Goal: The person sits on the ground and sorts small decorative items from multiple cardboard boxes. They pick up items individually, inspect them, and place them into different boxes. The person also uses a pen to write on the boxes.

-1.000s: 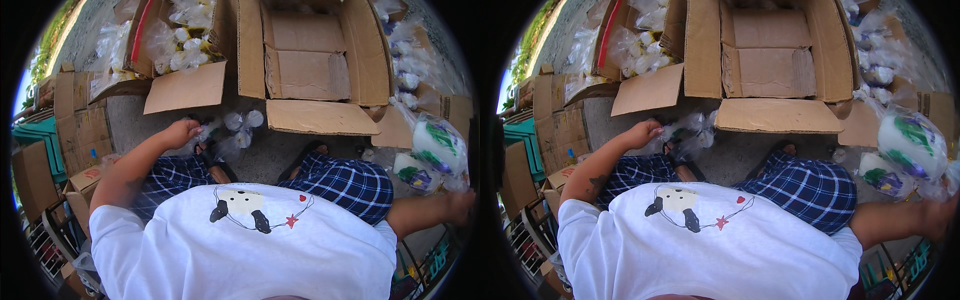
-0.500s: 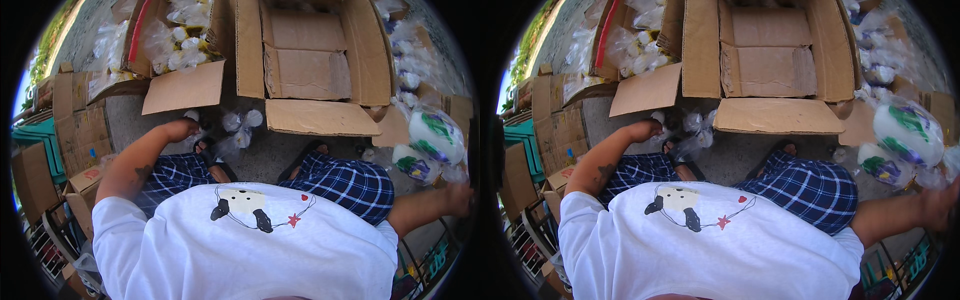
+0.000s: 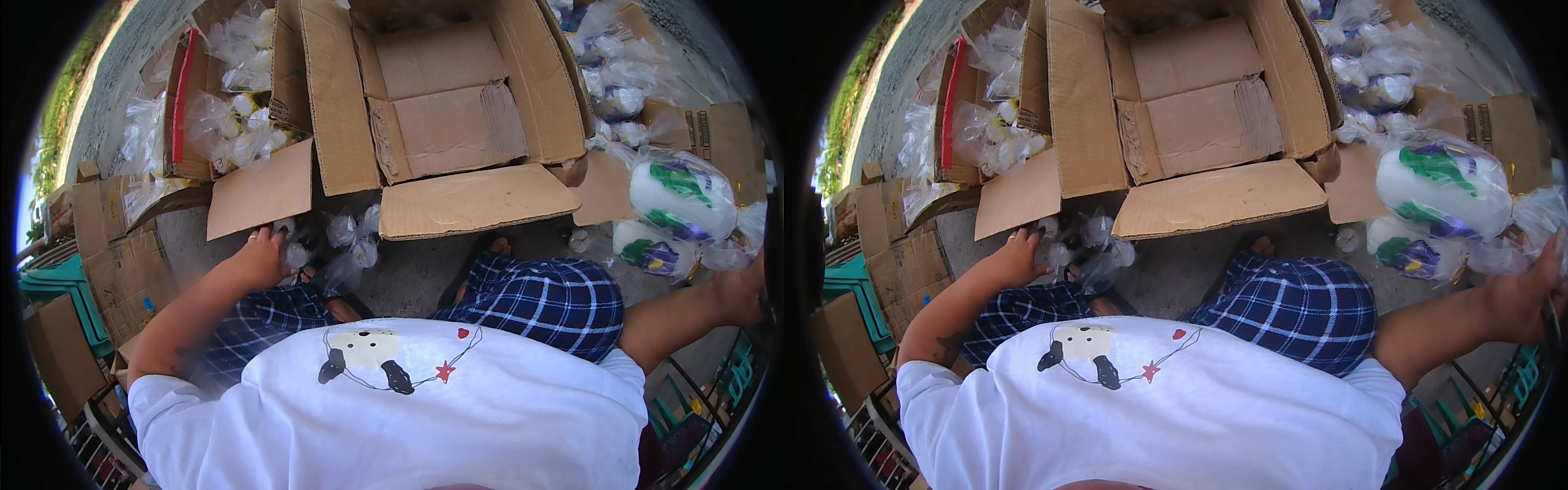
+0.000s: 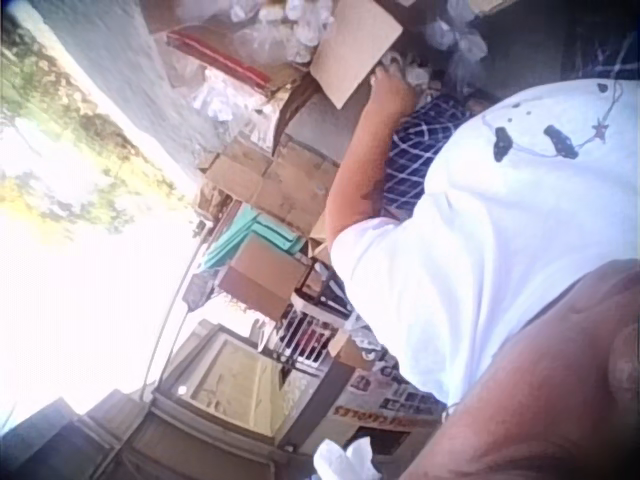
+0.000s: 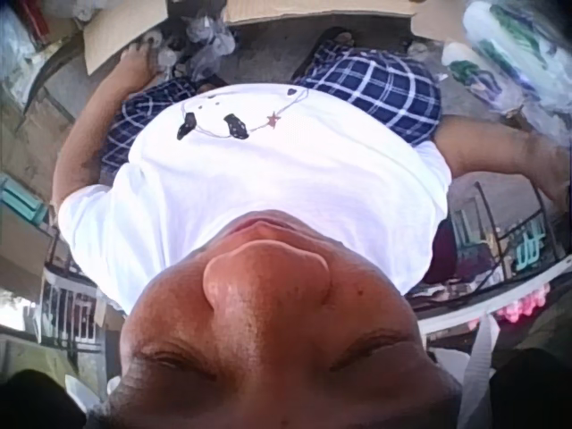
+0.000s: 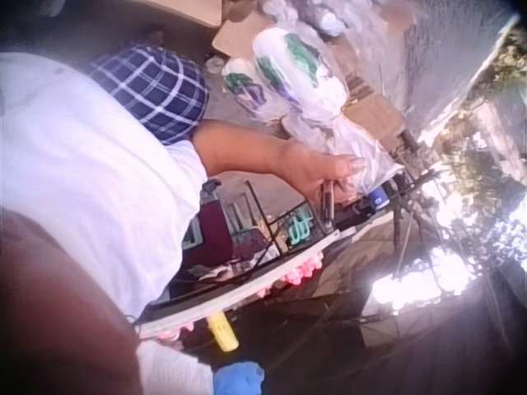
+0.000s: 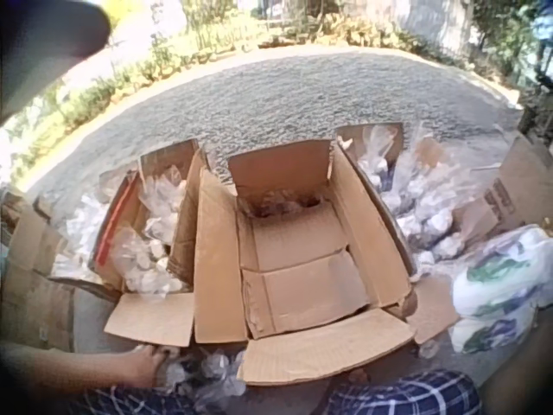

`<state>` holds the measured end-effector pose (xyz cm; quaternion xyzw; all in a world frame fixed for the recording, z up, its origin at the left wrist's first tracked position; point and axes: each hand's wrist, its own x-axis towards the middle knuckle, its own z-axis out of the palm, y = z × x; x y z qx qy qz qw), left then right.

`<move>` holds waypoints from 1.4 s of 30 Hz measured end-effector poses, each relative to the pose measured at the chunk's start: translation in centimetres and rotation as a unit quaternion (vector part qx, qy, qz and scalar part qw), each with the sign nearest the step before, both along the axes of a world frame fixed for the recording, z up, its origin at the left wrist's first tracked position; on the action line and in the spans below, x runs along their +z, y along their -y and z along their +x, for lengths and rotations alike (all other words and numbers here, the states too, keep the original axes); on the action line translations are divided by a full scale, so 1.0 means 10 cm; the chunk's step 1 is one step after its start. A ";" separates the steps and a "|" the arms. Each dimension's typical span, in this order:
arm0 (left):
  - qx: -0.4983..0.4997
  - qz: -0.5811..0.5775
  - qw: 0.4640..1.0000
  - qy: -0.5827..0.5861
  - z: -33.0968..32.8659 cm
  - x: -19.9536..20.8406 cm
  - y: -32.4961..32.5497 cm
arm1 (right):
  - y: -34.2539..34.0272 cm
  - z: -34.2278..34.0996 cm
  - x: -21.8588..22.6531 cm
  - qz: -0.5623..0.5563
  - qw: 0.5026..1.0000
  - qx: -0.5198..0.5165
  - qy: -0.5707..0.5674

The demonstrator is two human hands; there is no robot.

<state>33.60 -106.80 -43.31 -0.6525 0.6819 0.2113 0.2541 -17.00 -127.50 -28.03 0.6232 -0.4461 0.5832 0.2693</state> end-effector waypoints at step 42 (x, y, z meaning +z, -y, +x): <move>-0.274 -0.315 0.876 -0.240 -0.56 0.71 2.07 | -0.01 -0.17 -0.31 0.063 0.975 0.100 0.189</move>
